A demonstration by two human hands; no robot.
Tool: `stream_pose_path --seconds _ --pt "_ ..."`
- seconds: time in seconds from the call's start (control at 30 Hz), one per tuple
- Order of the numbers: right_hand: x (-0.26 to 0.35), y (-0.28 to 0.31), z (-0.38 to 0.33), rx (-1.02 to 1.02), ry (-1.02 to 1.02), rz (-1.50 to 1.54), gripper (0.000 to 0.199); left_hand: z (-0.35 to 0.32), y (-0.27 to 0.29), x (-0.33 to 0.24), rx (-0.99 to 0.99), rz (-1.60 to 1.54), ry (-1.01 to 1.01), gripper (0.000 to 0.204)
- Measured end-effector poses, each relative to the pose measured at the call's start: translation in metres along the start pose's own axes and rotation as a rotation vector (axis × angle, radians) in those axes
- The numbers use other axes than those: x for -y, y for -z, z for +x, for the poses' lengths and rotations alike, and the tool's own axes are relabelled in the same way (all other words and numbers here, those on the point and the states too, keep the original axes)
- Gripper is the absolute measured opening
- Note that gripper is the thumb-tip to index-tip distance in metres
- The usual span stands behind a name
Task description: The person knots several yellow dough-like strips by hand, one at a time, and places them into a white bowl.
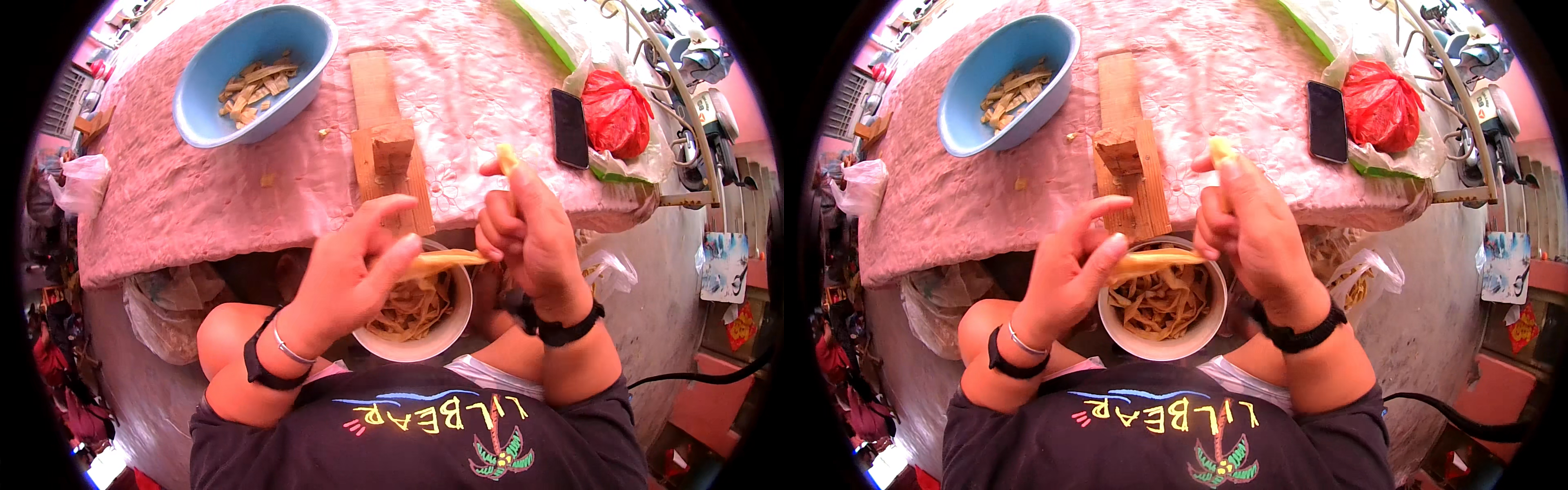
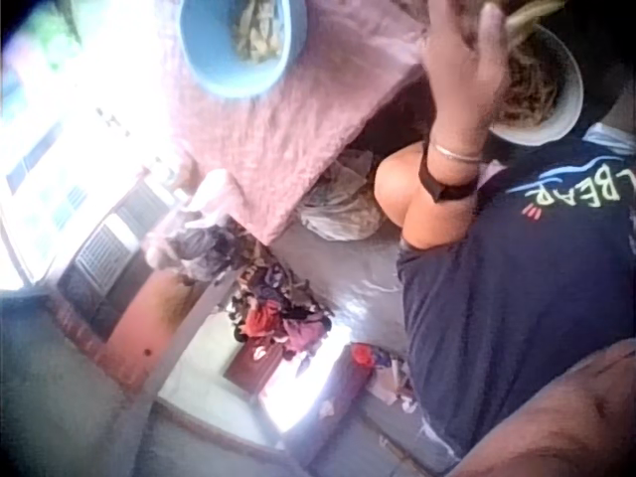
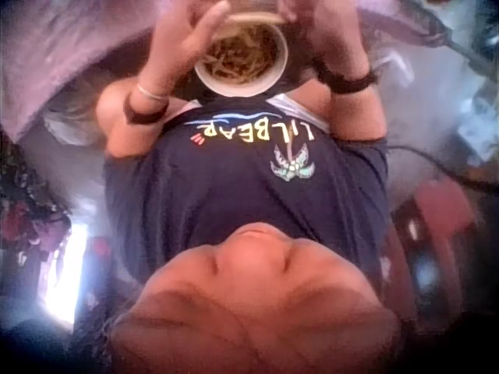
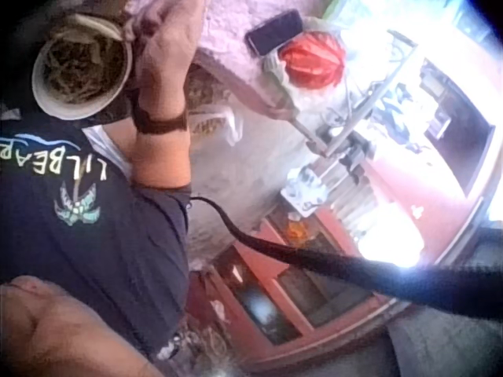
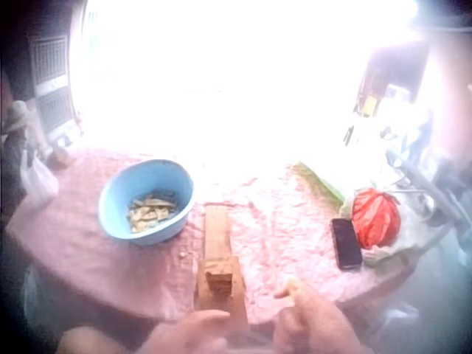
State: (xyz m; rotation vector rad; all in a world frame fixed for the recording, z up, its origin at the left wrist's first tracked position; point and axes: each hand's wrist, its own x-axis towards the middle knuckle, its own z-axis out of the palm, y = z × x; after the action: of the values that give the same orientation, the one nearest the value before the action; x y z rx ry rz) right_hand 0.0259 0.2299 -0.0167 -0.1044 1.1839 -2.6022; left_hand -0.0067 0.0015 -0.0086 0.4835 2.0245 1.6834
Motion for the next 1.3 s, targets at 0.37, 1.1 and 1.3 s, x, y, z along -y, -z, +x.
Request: stream_pose_path --seconds 0.37,1.1,1.3 --pt "-0.062 -0.031 -0.021 0.485 -0.251 -0.651 0.033 0.017 0.003 -0.001 0.188 0.264 -0.566 0.038" --pt "-0.029 -0.028 -0.01 -0.106 -0.054 -0.313 0.016 -0.008 0.006 0.013 -0.004 -0.065 -0.119 0.009" --pt "-0.019 -0.03 -0.012 0.051 -0.131 -0.207 0.012 0.003 -0.006 0.017 0.139 -0.182 -0.213 0.012"
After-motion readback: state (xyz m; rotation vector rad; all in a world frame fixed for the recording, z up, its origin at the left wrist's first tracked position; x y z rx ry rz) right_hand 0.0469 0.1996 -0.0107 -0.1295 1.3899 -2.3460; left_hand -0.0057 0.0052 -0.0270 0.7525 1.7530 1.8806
